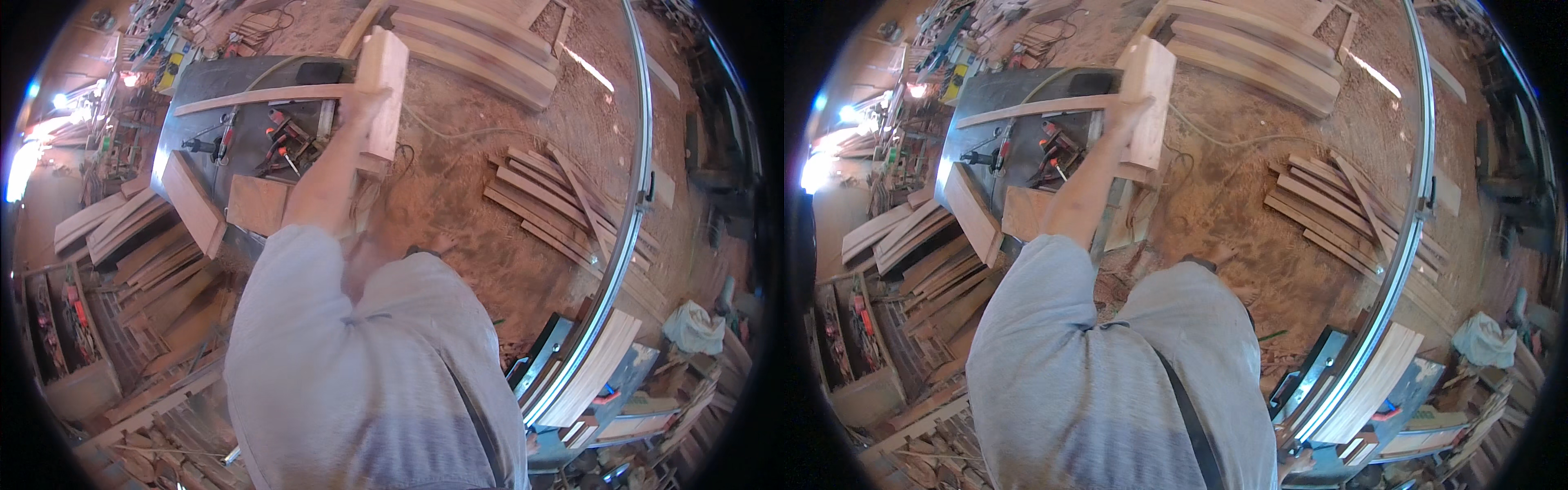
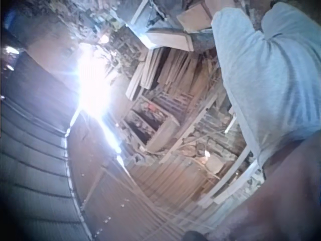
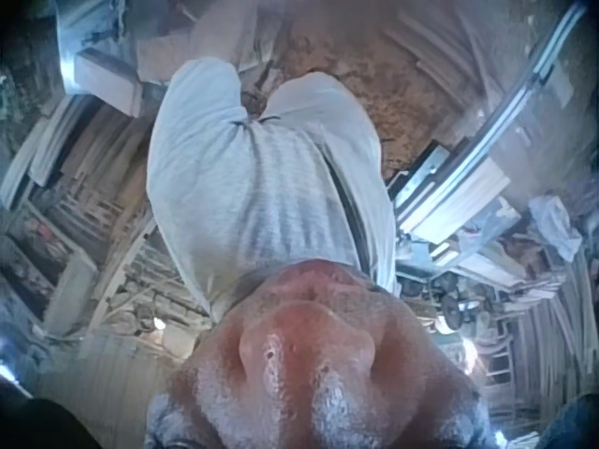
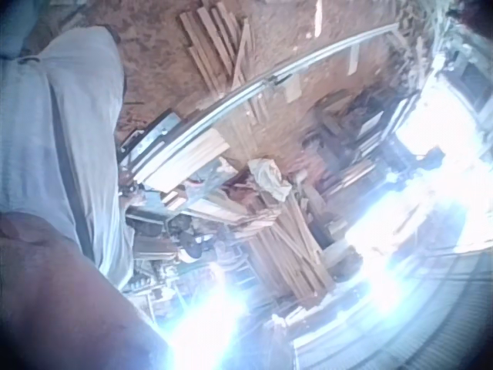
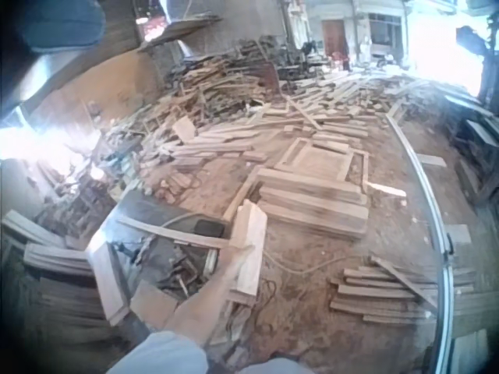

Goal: The person measures and marks a wooden plank with a tape measure and pen, then uses a miter saw to cut the plank into smaller pieces. The person repeats the measuring, marking, and cutting process on the same plank multiple times.

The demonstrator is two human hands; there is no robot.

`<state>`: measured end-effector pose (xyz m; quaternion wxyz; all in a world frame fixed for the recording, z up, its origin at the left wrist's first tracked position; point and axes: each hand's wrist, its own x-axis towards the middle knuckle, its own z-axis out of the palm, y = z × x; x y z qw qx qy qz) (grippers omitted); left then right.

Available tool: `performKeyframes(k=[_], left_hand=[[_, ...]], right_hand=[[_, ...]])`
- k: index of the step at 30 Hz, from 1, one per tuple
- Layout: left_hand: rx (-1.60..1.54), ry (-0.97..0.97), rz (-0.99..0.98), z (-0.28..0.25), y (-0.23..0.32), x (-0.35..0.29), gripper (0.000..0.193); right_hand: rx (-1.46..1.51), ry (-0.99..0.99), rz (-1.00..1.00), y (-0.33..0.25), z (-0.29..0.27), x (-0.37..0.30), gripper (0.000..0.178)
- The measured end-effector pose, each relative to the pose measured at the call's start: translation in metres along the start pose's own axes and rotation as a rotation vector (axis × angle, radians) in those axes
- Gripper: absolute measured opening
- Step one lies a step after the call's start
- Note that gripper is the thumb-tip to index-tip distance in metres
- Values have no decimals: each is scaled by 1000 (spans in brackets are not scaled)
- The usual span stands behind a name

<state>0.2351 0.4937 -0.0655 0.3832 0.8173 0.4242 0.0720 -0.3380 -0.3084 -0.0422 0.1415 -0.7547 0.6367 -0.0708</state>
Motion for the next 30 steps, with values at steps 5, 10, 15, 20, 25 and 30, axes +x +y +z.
performKeyframes(k=[5,10,15,20,25,30], left_hand=[[162,121,-23,-51,1,-3,76],[412,255,-118,-62,-4,6,86],[575,111,229,-35,-26,-3,86],[414,254,782,-6,37,-63,76],[295,-72,1101,145,193,-293,55],[-218,-984,1353,268,271,-501,59]], right_hand=[[96,-22,94,19,-7,3,25],[215,-67,152,50,-4,14,24],[500,-15,134,114,-31,59,24],[20,128,331,11,-15,74,39],[28,535,87,42,-24,101,27],[521,723,28,-2,-76,88,18]])
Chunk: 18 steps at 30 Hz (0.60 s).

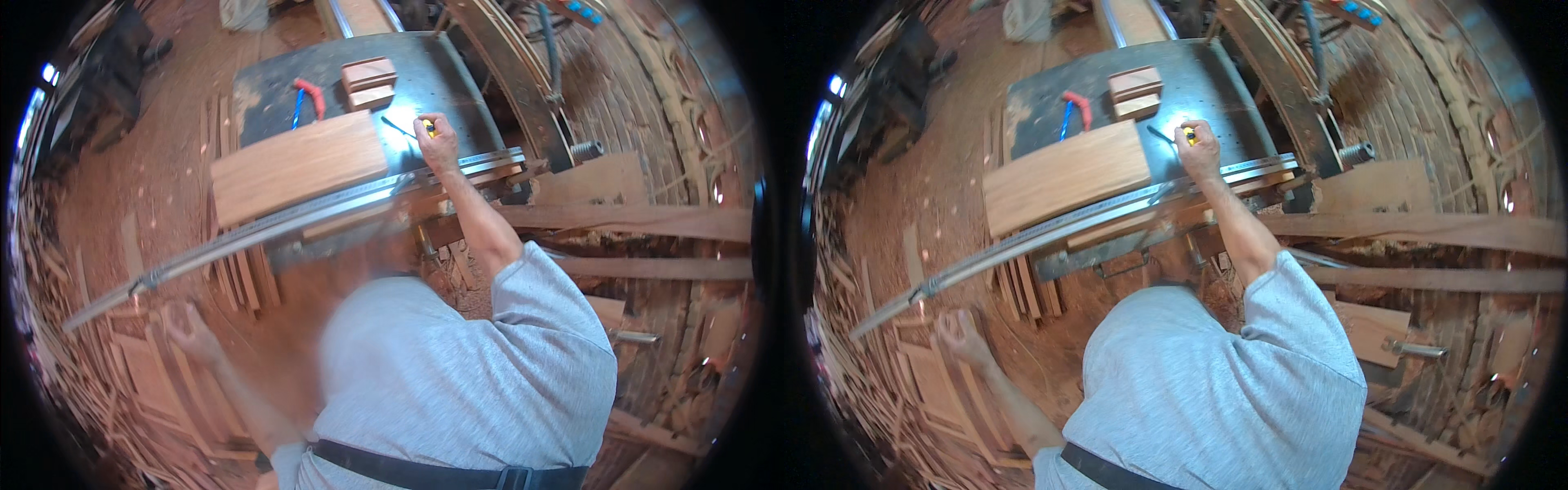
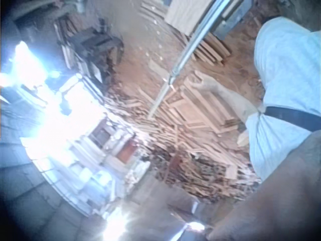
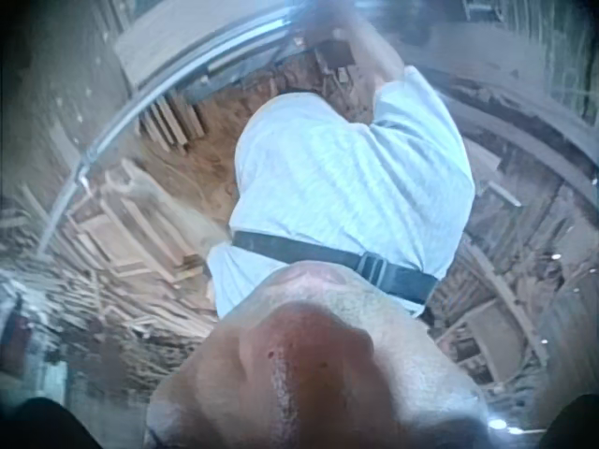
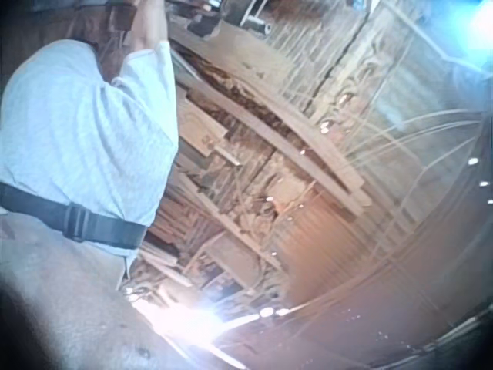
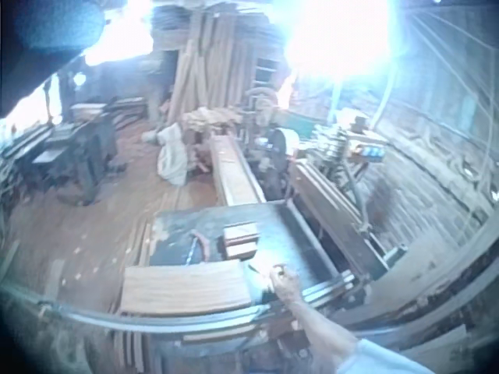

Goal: The person measures and marks a wooden plank with a tape measure and pen, then uses a miter saw to cut the plank into smaller pieces. The person repeats the measuring, marking, and cutting process on the same plank multiple times.

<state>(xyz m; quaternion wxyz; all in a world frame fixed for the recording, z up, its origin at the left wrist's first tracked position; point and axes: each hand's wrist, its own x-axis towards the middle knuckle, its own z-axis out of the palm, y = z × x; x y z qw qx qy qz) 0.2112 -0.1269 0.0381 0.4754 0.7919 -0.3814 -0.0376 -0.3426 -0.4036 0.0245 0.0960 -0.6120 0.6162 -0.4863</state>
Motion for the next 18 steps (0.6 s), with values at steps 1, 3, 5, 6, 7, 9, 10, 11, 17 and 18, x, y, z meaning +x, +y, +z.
performKeyframes(k=[1,3,5,6,7,9,10,11,17,18], left_hand=[[24,-99,78,35,32,25,57],[85,-253,173,90,78,67,58],[154,-373,184,135,84,99,61],[195,-428,198,155,85,110,62],[241,-485,210,171,86,118,63],[295,-564,241,204,72,133,66],[310,-579,255,217,52,141,67],[319,-600,270,230,39,144,69],[81,-780,114,256,78,122,73],[113,-787,138,252,80,121,74]], right_hand=[[115,12,87,-19,-17,2,17],[417,-138,323,-41,-57,-1,19],[768,-393,524,-36,-100,-14,22],[897,-540,607,-43,-124,-20,24],[1031,-688,689,-47,-146,-30,26],[956,-391,968,-21,-159,-73,29],[896,-172,1106,-10,-157,-96,30],[819,57,1235,5,-155,-117,32],[365,194,1437,113,-112,-216,32],[329,158,1403,115,-104,-218,29]])
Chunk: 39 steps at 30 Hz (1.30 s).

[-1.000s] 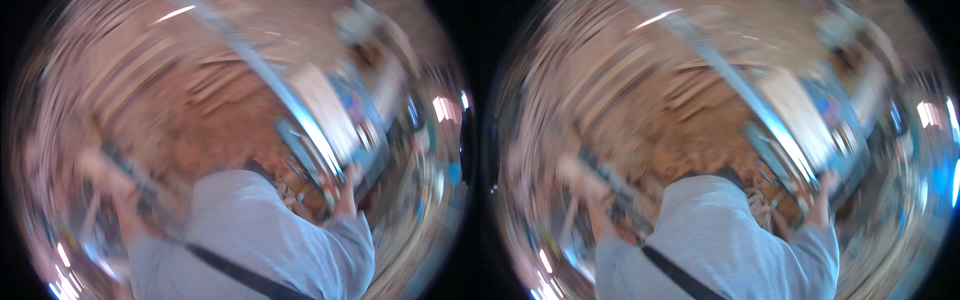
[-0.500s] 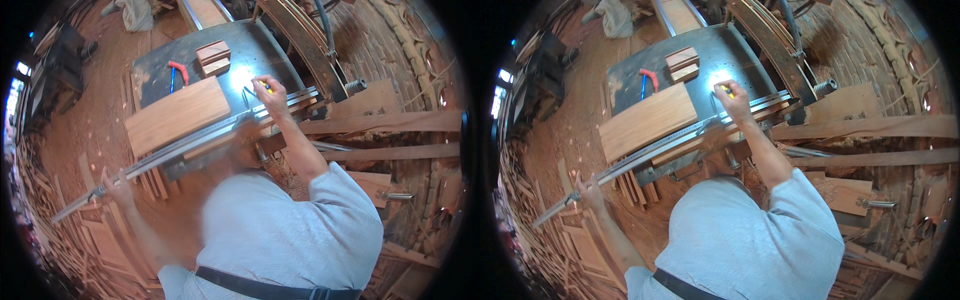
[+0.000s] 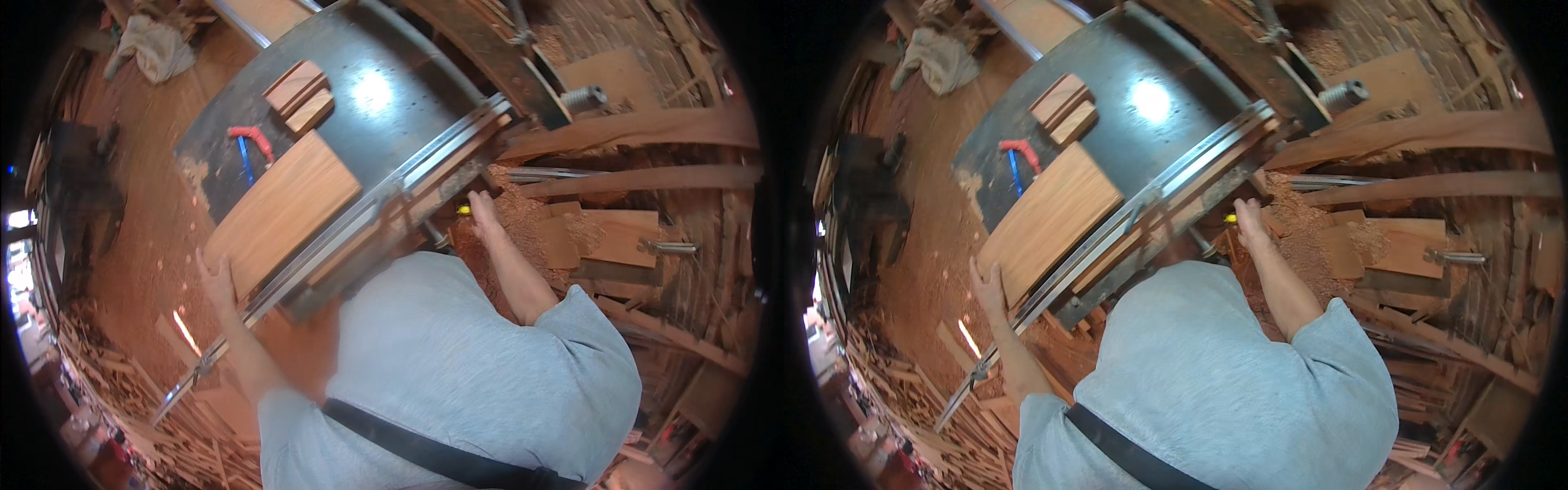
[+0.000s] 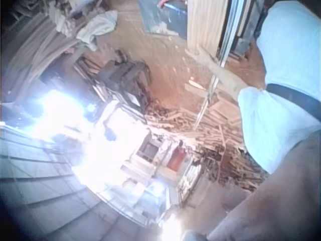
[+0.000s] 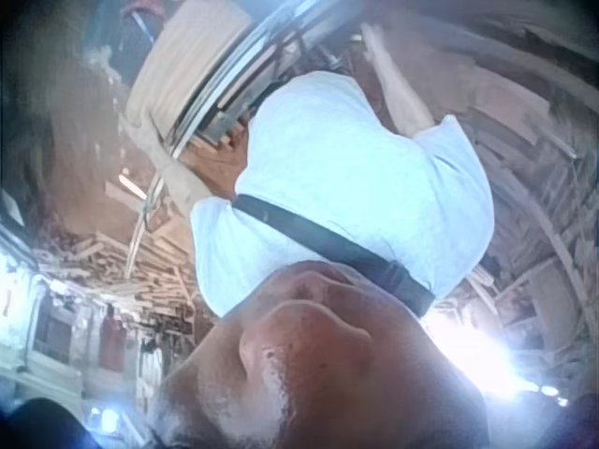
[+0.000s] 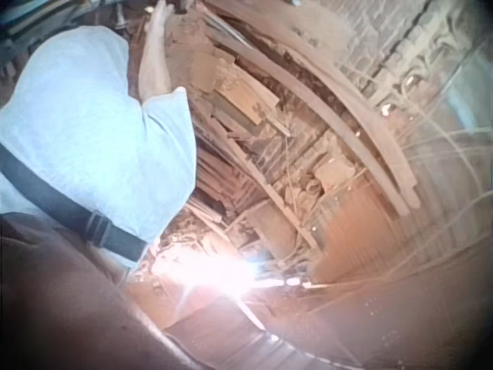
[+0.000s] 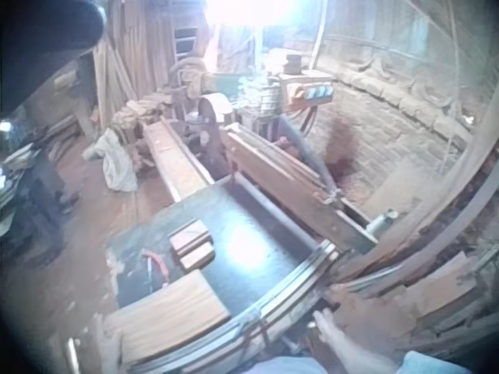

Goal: The person measures and marks a wooden plank with a tape measure and pen, then uses a miter saw to cut the plank into smaller pieces. The person repeats the measuring, marking, and cutting process on the same plank multiple times.

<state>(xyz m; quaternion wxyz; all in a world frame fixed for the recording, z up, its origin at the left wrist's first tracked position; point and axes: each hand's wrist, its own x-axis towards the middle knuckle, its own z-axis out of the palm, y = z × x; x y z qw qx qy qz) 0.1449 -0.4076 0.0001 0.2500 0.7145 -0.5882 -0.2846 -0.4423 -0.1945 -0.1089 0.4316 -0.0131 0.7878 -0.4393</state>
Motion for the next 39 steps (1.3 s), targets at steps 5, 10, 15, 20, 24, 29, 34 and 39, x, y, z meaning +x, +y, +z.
performKeyframes(k=[5,10,15,20,24,29,34,39], left_hand=[[-5,-18,53,-2,-8,14,78],[-17,14,67,12,2,0,78],[19,-46,151,63,54,-11,83],[42,-67,166,96,94,-15,88],[16,-85,170,108,112,-22,88],[45,-59,214,114,116,-23,86],[37,-20,234,116,109,-22,82],[-30,66,253,112,103,-10,64]], right_hand=[[-438,210,-141,37,-2,38,37],[-335,337,-748,-79,16,-66,24],[-393,134,-1206,-152,65,-111,22],[-424,-331,-1563,-180,107,-122,29],[-449,-443,-1494,-142,121,-109,26],[-322,-419,-1417,-122,139,-91,9],[-285,-501,-1373,-138,150,-96,5],[-249,-437,-1244,-116,132,-100,8]])
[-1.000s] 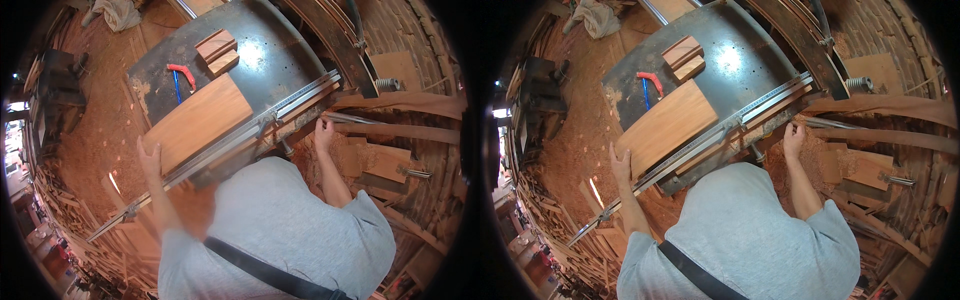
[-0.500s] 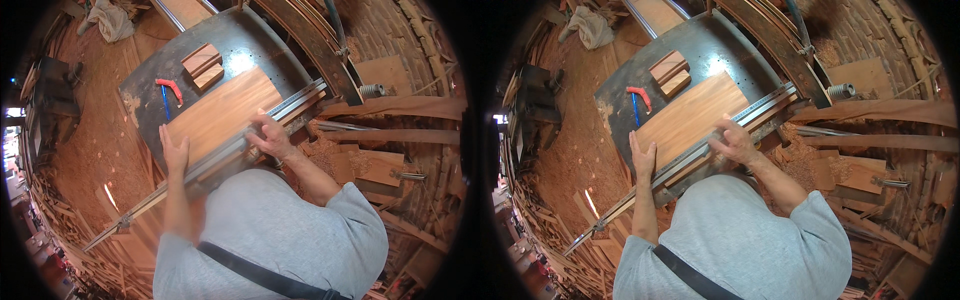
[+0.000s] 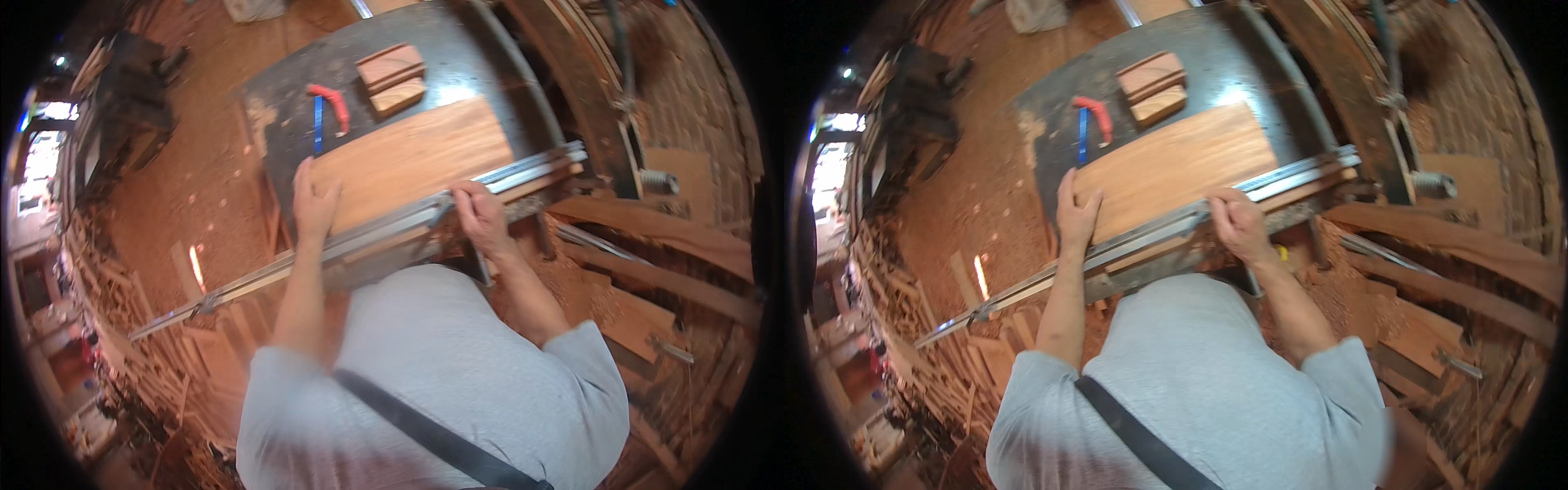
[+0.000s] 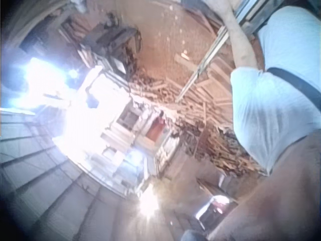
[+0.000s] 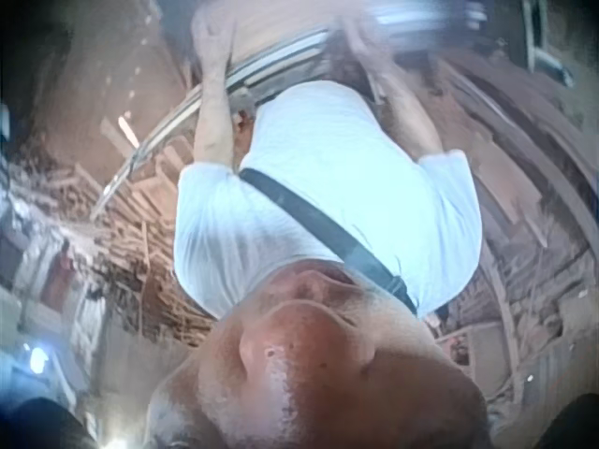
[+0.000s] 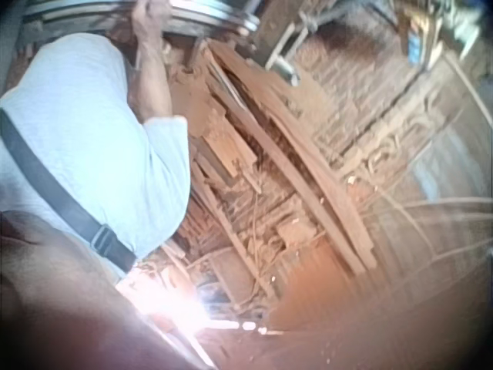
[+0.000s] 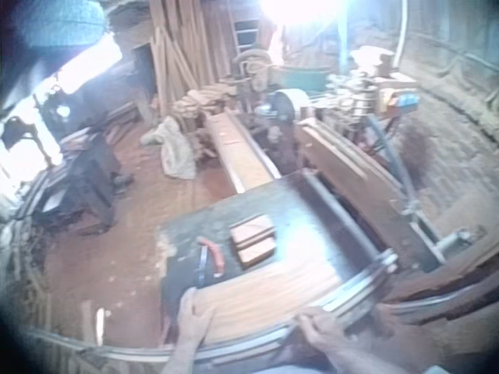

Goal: The person measures and marks a wooden plank with a tape measure and pen, then uses a miter saw to cut the plank into smaller pieces. The person repeats the measuring, marking, and cutting process on the same plank multiple times.

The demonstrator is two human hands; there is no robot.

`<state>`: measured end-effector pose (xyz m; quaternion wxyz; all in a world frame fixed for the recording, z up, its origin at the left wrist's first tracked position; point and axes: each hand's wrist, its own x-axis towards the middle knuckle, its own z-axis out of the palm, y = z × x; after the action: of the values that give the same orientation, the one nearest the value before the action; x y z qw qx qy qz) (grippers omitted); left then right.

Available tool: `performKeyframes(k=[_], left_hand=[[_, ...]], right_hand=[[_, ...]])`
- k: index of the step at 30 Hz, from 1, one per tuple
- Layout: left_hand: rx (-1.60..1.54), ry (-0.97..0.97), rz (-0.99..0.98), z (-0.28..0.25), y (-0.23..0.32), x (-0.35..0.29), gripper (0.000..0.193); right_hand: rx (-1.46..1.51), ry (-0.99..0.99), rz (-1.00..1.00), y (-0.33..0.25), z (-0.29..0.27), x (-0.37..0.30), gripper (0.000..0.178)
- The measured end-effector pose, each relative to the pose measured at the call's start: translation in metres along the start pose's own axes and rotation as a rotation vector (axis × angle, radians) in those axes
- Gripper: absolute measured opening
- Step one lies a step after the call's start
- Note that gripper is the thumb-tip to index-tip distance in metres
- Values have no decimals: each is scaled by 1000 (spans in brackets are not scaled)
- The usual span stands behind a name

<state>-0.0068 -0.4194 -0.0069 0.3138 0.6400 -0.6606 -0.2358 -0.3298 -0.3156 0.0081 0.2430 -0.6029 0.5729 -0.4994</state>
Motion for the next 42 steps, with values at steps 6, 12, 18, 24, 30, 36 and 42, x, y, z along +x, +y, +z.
performKeyframes(k=[6,12,18,24,30,36,42], left_hand=[[137,46,-18,-2,-31,116,38],[630,-406,-108,10,3,178,35],[-18,-330,-153,-3,-57,173,24],[193,-365,18,-34,-21,83,50],[76,-333,-120,-47,-20,52,62],[-16,-263,-301,-48,-21,10,52],[-8,-380,-321,-44,-11,-11,46]], right_hand=[[-119,17,10,-13,-8,-19,5],[-439,478,375,1,-46,-83,17],[-884,105,906,96,-79,-207,57],[-739,208,1075,111,-45,-234,58],[-201,265,1183,131,-82,-259,56],[328,238,731,-21,-109,-70,36],[-84,-34,829,20,-91,83,44]])
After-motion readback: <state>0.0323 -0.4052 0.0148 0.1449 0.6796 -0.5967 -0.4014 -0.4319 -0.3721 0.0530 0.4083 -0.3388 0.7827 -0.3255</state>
